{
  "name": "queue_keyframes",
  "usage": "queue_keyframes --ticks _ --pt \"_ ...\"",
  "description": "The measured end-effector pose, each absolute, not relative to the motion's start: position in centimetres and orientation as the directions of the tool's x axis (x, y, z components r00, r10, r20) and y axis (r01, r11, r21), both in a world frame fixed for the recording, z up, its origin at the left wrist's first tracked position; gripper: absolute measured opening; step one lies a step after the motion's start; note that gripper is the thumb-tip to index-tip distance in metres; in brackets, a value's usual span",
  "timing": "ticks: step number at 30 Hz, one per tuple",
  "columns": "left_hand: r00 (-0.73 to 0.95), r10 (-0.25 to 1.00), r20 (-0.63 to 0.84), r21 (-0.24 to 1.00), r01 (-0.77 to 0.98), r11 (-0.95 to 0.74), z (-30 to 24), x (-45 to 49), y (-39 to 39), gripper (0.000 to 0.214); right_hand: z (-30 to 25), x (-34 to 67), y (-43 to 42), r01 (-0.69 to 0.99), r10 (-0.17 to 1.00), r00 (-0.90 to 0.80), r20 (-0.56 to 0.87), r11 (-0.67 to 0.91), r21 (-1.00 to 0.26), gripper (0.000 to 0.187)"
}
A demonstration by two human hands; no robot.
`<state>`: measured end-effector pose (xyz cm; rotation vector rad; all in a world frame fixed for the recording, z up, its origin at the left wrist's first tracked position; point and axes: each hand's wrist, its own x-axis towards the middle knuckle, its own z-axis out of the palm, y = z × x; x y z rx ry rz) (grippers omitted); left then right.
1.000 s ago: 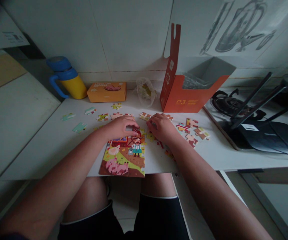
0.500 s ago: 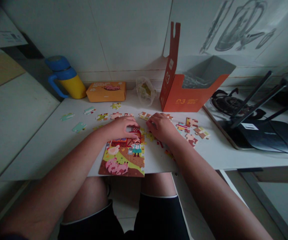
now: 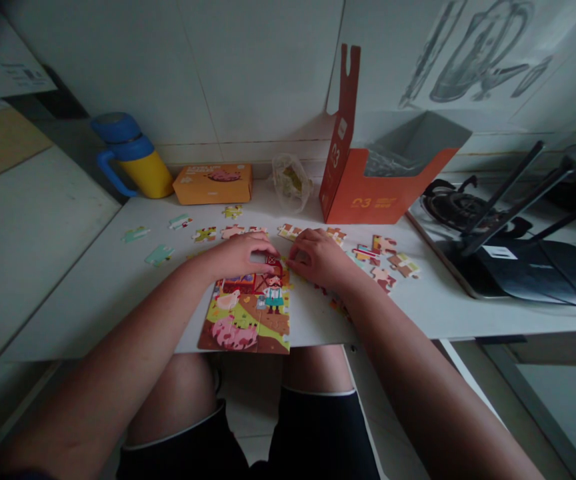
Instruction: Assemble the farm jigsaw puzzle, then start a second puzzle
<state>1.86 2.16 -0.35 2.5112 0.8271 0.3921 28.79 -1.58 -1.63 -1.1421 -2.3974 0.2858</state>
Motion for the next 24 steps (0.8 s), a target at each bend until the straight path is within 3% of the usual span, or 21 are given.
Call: queue_keyframes --ticks 24 --pt "0.662 0.747 -0.066 0.464 0.683 -0.564 1.3 -2.4 3.5 0.004 -1.2 29.8 -1.7 0.623 0.731 -0.613 0.300 0.680 -0.387 0.007"
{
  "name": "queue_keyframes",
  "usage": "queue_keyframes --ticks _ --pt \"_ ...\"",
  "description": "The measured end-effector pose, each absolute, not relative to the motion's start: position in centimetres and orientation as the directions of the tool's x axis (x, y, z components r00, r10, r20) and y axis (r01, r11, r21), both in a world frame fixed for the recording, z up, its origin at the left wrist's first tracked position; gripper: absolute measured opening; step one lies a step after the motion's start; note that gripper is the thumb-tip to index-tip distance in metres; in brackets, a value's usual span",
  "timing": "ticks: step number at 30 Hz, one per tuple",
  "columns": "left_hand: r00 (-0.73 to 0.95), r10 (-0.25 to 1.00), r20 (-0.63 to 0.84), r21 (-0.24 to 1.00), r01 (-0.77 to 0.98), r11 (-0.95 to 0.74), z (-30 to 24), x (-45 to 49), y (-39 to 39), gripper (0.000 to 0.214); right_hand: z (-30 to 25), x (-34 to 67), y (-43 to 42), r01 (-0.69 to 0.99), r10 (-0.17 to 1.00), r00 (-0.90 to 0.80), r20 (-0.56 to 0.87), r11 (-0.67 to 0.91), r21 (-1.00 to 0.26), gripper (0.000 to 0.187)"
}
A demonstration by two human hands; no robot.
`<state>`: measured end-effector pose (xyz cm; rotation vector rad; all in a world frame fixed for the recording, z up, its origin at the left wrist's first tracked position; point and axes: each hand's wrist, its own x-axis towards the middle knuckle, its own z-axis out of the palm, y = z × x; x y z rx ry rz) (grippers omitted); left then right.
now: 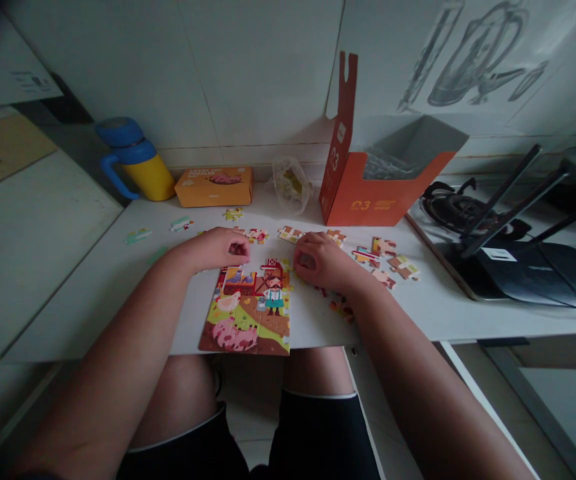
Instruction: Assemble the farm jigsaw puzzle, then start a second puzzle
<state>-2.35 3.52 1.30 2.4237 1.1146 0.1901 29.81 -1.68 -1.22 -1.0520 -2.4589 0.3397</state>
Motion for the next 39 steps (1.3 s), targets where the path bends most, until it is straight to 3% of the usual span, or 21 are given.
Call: queue_keyframes --ticks 11,21,39 --pt "0.618 0.783 -0.076 0.487 0.708 -0.512 1.6 -2.4 3.2 0.003 -1.5 29.0 -1.7 0.611 0.726 -0.617 0.304 0.685 -0.397 0.005" --pt "0.439 0.891 0.113 0.377 0.811 -0.447 1.9 -2.7 3.7 0.010 -1.4 28.3 -1.9 0.642 0.745 -0.589 0.312 0.666 -0.380 0.004" --pt "0.427 0.894 0.136 0.404 0.800 -0.444 1.7 -2.1 3.5 0.012 -1.3 28.8 -1.8 0.651 0.779 -0.489 0.393 0.626 -0.430 0.013"
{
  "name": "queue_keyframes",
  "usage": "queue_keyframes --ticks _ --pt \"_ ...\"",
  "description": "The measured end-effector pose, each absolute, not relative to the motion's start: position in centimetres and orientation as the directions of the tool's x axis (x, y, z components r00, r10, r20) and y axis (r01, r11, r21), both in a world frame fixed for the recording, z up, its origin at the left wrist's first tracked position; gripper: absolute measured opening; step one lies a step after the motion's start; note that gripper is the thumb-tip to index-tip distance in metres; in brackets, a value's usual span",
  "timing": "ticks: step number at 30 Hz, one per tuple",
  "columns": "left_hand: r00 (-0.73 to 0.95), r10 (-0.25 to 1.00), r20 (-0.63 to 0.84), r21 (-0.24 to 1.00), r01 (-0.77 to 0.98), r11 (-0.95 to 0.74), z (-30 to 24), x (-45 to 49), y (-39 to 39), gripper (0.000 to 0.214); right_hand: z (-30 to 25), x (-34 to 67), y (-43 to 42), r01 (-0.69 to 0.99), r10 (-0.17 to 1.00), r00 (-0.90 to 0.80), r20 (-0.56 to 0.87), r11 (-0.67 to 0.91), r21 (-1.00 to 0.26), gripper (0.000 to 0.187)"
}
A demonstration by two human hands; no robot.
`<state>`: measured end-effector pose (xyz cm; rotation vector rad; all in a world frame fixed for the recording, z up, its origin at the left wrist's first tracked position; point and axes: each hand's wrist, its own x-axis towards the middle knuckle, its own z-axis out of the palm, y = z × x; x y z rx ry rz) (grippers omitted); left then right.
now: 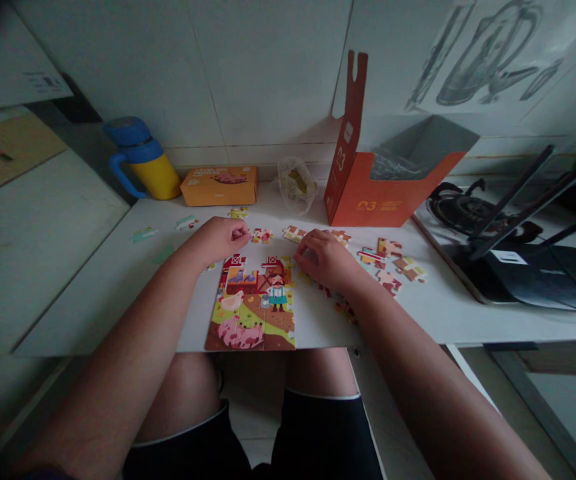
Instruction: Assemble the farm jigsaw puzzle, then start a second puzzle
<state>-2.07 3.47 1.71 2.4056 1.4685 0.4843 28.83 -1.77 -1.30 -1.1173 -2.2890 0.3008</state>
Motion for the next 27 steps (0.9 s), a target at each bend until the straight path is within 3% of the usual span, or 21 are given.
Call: queue_keyframes --ticks 27 --pt "0.431 0.895 0.118 0.357 0.823 -0.443 1.78 -1.79 3.38 0.012 -1.03 29.18 -1.88 0.690 0.808 -0.410 0.422 0.578 -0.436 0.012"
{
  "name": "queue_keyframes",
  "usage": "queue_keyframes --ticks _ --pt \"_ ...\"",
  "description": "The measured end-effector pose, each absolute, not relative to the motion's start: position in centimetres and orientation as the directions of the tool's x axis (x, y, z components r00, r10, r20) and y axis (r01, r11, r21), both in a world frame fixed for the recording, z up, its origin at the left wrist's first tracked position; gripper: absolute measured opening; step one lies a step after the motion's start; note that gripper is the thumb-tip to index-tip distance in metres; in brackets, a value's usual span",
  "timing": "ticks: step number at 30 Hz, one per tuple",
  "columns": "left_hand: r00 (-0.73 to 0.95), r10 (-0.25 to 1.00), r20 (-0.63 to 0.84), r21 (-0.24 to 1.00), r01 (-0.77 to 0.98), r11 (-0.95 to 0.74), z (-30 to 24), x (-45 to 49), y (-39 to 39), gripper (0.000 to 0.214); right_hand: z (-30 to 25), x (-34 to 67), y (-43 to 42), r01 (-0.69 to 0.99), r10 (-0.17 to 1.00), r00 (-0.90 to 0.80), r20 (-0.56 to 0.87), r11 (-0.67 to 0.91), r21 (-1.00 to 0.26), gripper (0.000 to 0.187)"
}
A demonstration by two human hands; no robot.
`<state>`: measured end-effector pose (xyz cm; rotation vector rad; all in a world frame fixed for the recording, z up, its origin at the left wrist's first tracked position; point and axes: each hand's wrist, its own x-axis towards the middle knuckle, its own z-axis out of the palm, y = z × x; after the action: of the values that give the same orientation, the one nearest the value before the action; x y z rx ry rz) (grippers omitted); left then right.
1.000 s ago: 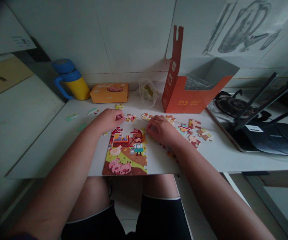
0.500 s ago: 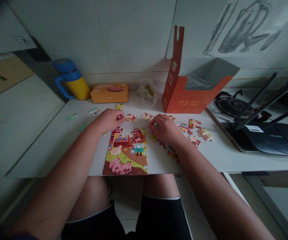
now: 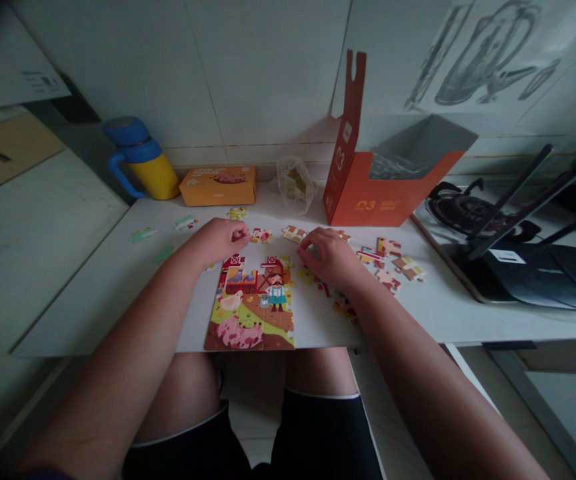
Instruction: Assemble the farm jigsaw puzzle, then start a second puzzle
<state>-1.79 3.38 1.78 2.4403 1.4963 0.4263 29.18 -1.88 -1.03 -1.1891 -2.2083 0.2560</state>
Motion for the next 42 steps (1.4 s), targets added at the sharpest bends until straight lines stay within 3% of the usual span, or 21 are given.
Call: queue_keyframes --ticks 18,23,25,27,29,30,32,35,42 --pt "0.427 0.899 0.101 0.363 0.825 -0.432 1.9 -1.8 3.2 0.014 -1.0 29.2 -1.8 0.709 0.821 -0.400 0.407 0.559 -0.430 0.013" --pt "0.353 0.914 0.198 0.394 0.825 -0.404 2.1 -2.2 3.4 0.018 -0.8 29.2 -1.9 0.710 0.826 -0.397 0.399 0.552 -0.437 0.015" --pt "0.225 0.929 0.294 0.494 0.796 -0.349 2.3 -2.4 3.7 0.029 -0.7 29.1 -2.0 0.706 0.829 -0.394 0.397 0.550 -0.447 0.015" --pt "0.016 0.936 0.350 0.723 0.630 -0.281 2.5 -2.8 4.5 0.046 -0.6 29.1 -2.0 0.700 0.830 -0.393 0.395 0.549 -0.457 0.014" --pt "-0.205 0.939 0.276 0.935 0.282 -0.213 2.8 -3.4 5.4 0.061 -0.6 29.1 -2.1 0.695 0.830 -0.391 0.398 0.550 -0.463 0.013" --pt "-0.287 0.937 0.200 0.979 0.087 -0.183 2.9 -3.9 5.8 0.066 -0.6 29.1 -2.1 0.695 0.830 -0.389 0.399 0.549 -0.464 0.013" --pt "-0.386 0.921 0.056 0.962 -0.226 -0.154 3.4 -5.1 6.4 0.072 -0.7 29.2 -2.0 0.698 0.833 -0.381 0.400 0.543 -0.467 0.012" --pt "-0.459 0.884 -0.092 0.859 -0.486 -0.163 4.3 -7.1 6.4 0.074 -0.9 29.2 -2.0 0.703 0.840 -0.365 0.401 0.531 -0.474 0.013" --pt "-0.514 0.837 -0.185 0.769 -0.607 -0.203 4.7 -9.5 5.7 0.068 -0.8 29.2 -2.2 0.713 0.843 -0.355 0.405 0.524 -0.466 0.012"
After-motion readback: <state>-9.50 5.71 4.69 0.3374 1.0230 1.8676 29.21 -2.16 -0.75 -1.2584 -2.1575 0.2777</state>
